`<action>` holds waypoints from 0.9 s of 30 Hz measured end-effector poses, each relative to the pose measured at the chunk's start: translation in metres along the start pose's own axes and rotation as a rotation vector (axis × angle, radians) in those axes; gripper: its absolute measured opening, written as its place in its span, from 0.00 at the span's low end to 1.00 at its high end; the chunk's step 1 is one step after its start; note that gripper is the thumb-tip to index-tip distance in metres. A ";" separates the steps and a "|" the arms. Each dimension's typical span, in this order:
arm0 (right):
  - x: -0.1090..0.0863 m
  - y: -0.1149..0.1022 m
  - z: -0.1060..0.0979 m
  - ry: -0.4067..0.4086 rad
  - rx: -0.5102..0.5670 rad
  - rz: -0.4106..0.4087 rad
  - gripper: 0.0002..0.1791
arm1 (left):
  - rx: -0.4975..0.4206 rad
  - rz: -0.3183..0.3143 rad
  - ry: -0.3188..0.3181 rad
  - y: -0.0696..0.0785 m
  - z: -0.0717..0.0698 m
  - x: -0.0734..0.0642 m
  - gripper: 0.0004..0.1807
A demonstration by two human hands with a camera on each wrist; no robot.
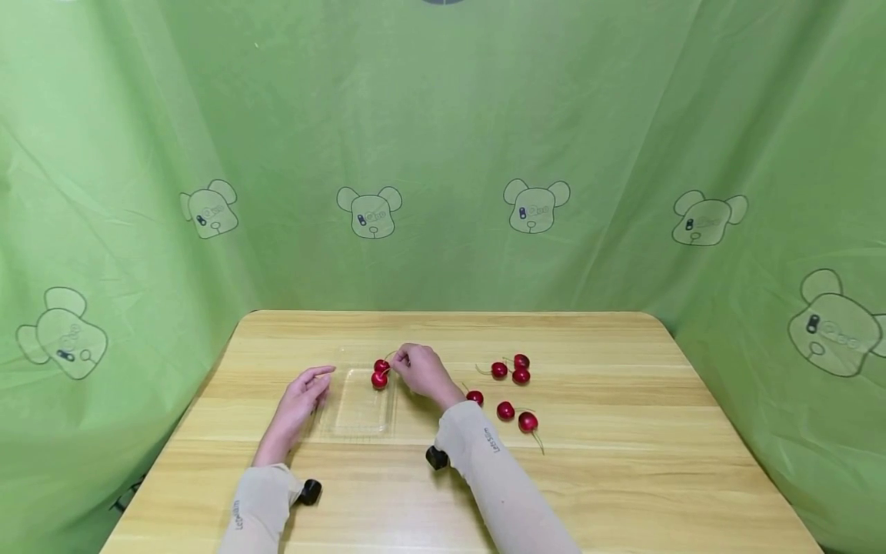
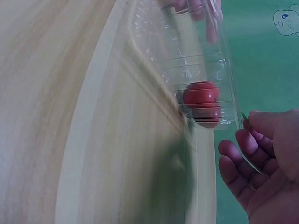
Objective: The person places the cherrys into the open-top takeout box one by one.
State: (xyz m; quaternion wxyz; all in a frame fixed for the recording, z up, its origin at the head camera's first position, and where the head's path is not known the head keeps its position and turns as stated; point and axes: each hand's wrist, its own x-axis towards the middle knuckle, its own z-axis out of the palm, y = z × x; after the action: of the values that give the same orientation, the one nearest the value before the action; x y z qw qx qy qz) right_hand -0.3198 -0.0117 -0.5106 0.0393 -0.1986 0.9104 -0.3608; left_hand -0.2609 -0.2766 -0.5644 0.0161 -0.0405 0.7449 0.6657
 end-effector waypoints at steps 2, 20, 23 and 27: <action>-0.001 0.000 0.000 0.001 0.003 0.005 0.07 | 0.006 0.006 0.000 0.000 0.000 0.000 0.23; -0.018 0.022 -0.025 0.018 -0.001 0.007 0.09 | 0.011 -0.007 0.017 -0.007 0.002 -0.002 0.22; -0.022 0.028 -0.036 0.022 -0.005 0.003 0.08 | 0.008 -0.003 0.015 -0.005 0.002 -0.002 0.22; -0.030 0.038 -0.051 0.028 -0.014 0.004 0.08 | 0.010 0.004 0.007 -0.002 0.001 -0.001 0.22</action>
State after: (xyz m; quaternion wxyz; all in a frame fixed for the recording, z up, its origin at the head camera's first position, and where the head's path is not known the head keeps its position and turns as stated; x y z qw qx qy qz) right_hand -0.3159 0.0575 -0.5010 0.0262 -0.1919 0.9139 -0.3569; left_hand -0.2601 -0.2758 -0.5665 0.0124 -0.0413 0.7484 0.6618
